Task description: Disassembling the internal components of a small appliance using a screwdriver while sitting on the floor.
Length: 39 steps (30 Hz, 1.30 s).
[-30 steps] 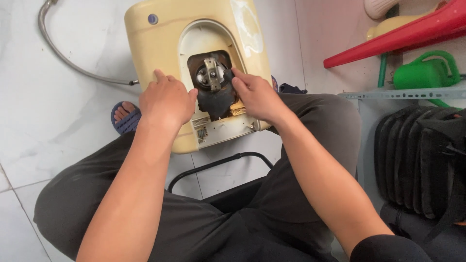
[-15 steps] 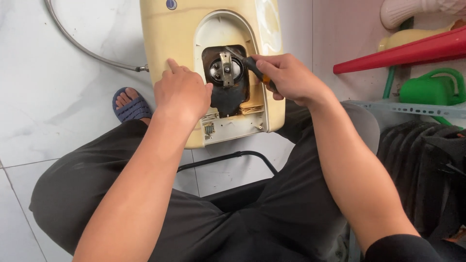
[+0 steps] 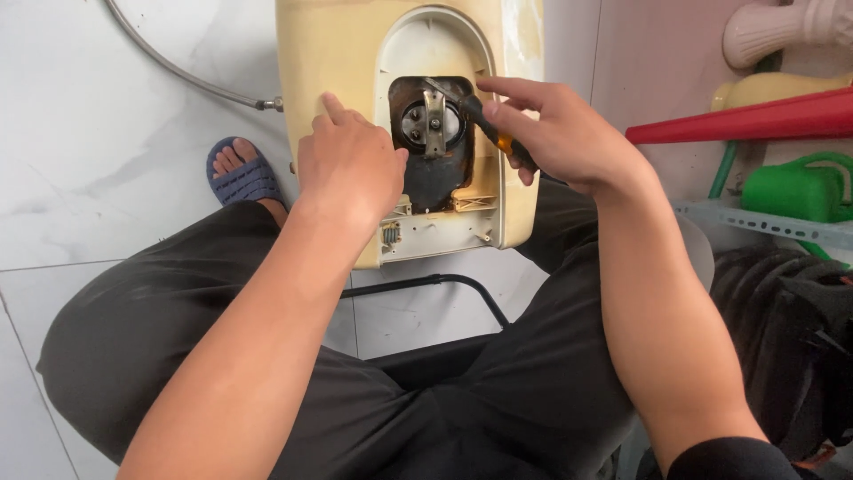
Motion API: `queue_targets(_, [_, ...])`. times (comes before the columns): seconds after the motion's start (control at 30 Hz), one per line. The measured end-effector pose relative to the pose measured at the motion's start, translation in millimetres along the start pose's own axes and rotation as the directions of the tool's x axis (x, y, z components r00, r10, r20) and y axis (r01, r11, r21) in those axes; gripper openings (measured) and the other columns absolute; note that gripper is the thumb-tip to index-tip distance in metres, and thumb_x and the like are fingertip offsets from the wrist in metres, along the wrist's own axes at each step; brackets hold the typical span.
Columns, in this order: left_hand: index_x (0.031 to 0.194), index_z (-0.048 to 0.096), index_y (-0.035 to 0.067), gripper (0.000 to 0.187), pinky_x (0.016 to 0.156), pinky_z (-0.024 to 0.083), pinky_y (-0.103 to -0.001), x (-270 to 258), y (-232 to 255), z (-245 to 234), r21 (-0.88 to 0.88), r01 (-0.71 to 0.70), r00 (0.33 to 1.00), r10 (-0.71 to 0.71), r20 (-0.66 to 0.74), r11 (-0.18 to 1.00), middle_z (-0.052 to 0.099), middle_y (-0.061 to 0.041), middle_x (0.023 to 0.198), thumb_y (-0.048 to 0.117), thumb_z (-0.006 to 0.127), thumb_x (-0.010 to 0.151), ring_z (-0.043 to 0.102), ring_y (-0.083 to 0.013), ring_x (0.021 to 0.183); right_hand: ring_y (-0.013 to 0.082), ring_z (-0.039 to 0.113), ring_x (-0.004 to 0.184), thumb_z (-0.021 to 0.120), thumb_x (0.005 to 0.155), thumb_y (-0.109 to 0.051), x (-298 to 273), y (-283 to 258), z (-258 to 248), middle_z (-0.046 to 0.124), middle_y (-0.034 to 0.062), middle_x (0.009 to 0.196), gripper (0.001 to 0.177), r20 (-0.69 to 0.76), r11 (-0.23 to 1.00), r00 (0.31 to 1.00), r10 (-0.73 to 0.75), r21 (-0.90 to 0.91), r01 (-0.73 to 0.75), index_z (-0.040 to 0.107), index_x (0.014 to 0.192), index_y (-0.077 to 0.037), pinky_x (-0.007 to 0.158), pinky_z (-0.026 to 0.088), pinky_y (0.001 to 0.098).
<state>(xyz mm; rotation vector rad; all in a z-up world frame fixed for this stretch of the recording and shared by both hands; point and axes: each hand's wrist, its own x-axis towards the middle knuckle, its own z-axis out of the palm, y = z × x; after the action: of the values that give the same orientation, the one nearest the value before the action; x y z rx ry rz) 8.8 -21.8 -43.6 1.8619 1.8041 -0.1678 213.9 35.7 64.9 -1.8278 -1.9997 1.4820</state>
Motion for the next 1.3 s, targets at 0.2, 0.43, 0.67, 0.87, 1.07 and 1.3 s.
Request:
queue_targets(0.2, [0.115, 0.071, -0.009, 0.055, 0.075, 0.053, -0.046, -3.0, -0.8, -3.9, -0.008, 0.007, 1.000, -0.007, 0.003, 1.000, 0.043, -0.051, 0.141, 0.043, 0.059, 0.101, 0.060, -0.0419, 0.100, 0.0185, 0.059, 0.071, 0.058, 0.093, -0.003, -11.6, -6.8, 11.2, 0.068, 0.0119, 0.117, 0.023, -0.033, 0.945, 0.963, -0.269, -0.204, 0.257, 0.074, 0.109, 0.004, 0.060, 0.048, 0.0285])
queue_targets(0.43, [0.113, 0.074, -0.004, 0.051, 0.072, 0.051, -0.044, -1.0, 5.5, -3.6, 0.002, 0.004, 1.000, -0.004, -0.009, 1.000, 0.043, -0.051, 0.144, 0.043, 0.060, 0.100, 0.059, -0.0378, 0.094, 0.0223, 0.060, 0.077, 0.058, 0.091, 0.006, -15.3, -6.0, 7.4, 0.072, 0.0156, 0.125, 0.020, -0.076, 0.855, 0.884, -0.462, -0.302, 0.421, 0.073, 0.103, 0.009, 0.066, 0.048, 0.0306])
queue_targets(0.67, [0.114, 0.073, -0.005, 0.054, 0.072, 0.052, -0.044, -0.2, 7.3, -2.5, 0.019, 0.018, 1.000, -0.018, -0.015, 1.000, 0.042, -0.052, 0.144, 0.045, 0.060, 0.099, 0.061, -0.0388, 0.095, 0.0216, 0.058, 0.075, 0.057, 0.093, 0.007, -8.3, -8.2, 14.3, 0.072, 0.0179, 0.120, 0.019, -0.087, 0.829, 0.856, -0.509, -0.318, 0.460, 0.073, 0.102, 0.012, 0.063, 0.046, 0.0300])
queue_targets(0.87, [0.116, 0.073, -0.004, 0.053, 0.078, 0.050, -0.046, 2.4, 10.2, 0.0, 0.008, 0.041, 0.999, -0.041, 0.015, 0.999, 0.040, -0.051, 0.145, 0.044, 0.060, 0.099, 0.058, -0.0400, 0.099, 0.0222, 0.059, 0.078, 0.054, 0.096, 0.006, -13.0, -5.0, 27.8, 0.070, 0.0158, 0.122, 0.017, -0.070, 0.854, 0.878, -0.474, -0.278, 0.439, 0.071, 0.096, 0.008, 0.066, 0.047, 0.0311])
queue_targets(1.07, [0.113, 0.074, -0.005, 0.055, 0.077, 0.051, -0.044, 3.6, 11.4, 1.2, 0.036, 0.035, 0.999, -0.034, -0.033, 0.999, 0.042, -0.053, 0.141, 0.047, 0.062, 0.098, 0.059, -0.0401, 0.096, 0.0206, 0.056, 0.079, 0.050, 0.095, 0.008, -17.8, -1.7, 36.0, 0.068, 0.0148, 0.120, 0.017, -0.095, 0.882, 0.886, -0.454, -0.191, 0.432, 0.067, 0.094, 0.007, 0.067, 0.046, 0.0300])
queue_targets(1.3, [0.115, 0.074, -0.005, 0.054, 0.075, 0.051, -0.044, 1.1, 9.3, -2.4, 0.025, 0.029, 1.000, -0.029, 0.001, 0.999, 0.042, -0.053, 0.143, 0.045, 0.060, 0.099, 0.060, -0.0388, 0.095, 0.0232, 0.060, 0.079, 0.053, 0.094, 0.005, -18.9, -7.7, 40.1, 0.069, 0.0153, 0.120, 0.016, -0.076, 0.869, 0.886, -0.456, -0.251, 0.426, 0.068, 0.093, 0.007, 0.067, 0.049, 0.0315])
